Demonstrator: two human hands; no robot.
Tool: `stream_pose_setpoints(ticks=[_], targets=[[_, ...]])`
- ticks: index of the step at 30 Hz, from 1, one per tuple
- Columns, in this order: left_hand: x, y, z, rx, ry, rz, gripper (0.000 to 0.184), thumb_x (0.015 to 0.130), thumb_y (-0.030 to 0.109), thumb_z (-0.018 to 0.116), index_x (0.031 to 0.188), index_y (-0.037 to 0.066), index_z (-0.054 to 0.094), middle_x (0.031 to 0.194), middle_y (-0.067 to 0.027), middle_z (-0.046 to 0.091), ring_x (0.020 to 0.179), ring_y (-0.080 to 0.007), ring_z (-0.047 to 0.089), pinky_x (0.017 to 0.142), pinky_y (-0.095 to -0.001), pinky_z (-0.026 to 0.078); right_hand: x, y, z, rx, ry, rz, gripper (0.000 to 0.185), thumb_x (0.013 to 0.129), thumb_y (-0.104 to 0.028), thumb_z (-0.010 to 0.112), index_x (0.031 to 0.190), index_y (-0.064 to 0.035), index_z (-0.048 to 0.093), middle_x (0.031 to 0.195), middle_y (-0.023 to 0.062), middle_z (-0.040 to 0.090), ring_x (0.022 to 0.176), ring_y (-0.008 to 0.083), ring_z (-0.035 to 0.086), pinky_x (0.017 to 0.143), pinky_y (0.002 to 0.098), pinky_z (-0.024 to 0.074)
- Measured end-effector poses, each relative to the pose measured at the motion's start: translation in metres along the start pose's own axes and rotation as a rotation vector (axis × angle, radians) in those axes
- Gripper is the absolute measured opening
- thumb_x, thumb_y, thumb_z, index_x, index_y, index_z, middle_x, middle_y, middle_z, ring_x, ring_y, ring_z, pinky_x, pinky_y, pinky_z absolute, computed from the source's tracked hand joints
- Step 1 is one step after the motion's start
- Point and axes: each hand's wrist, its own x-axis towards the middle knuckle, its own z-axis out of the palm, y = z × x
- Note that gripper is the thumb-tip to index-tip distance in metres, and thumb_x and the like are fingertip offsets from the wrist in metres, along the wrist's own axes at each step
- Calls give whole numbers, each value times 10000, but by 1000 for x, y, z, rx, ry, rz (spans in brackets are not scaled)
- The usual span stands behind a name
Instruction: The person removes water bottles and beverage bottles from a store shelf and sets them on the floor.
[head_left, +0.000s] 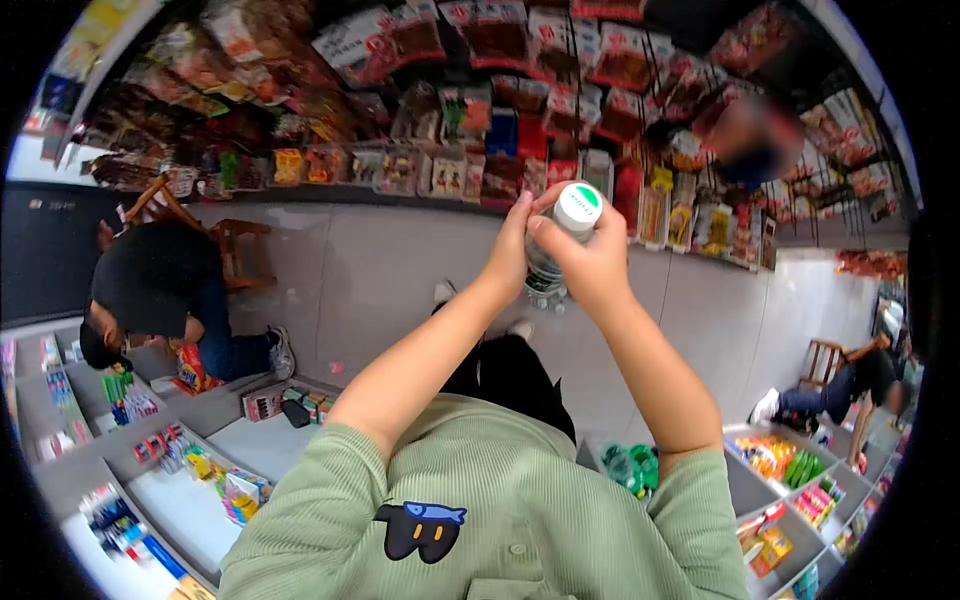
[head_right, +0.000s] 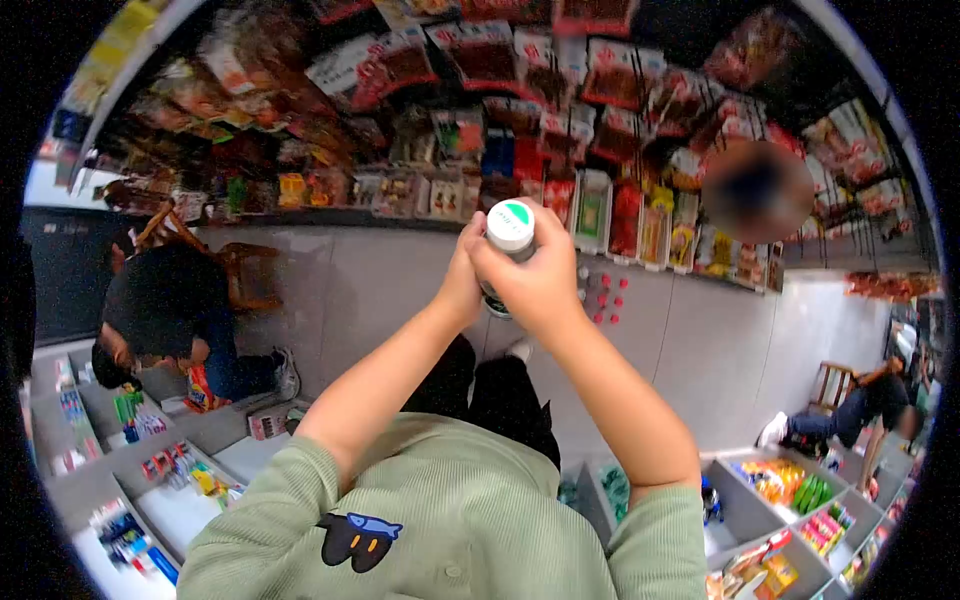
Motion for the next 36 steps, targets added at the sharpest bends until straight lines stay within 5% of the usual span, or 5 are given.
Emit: stream_pose_setpoints(ticks=[7, 19, 28, 33, 36], targets=[[13, -93, -112, 169, 88, -270, 387, 905, 322, 398, 986, -18, 564, 972, -83, 581, 900, -153, 533, 821, -270, 403, -46, 95, 16, -347, -49, 98, 371, 645, -170, 697, 947, -10, 551, 997, 124, 493, 973, 257, 490, 852, 344, 384], [13, -227, -255, 444, -122, -424, 296, 871, 244, 422, 809, -7, 565, 774, -111, 575, 766, -177, 531, 729, -295, 400, -111, 211, 25, -527, -259, 518, 329, 681, -237, 661, 884, -64, 469, 626, 169, 569, 595, 363, 587, 551, 412, 462], [34, -250, -293, 1128, -92, -80, 329, 888, 238, 420, 1016, -27, 567, 965, -212, 595, 938, -368, 545, 849, -386, 412, -143, 299, 59, -662, -360, 679, 338, 683, -250, 670, 849, -58, 447, 660, 160, 577, 617, 377, 582, 565, 439, 451], [55, -297, -328, 813, 55, -604, 395, 878, 280, 424, 1199, 56, 481, 952, -81, 549, 867, -184, 519, 761, -302, 424, -133, 376, 72, -685, -277, 788, 361, 691, -283, 663, 862, -46, 452, 686, 192, 593, 668, 395, 595, 594, 462, 468], [74, -324, -346, 758, 85, -502, 280, 863, 267, 436, 1045, 60, 485, 847, -32, 504, 756, -136, 485, 689, -272, 407, -130, 421, 81, -735, -187, 806, 362, 715, -297, 643, 883, -31, 464, 757, 224, 614, 731, 415, 603, 619, 473, 472]])
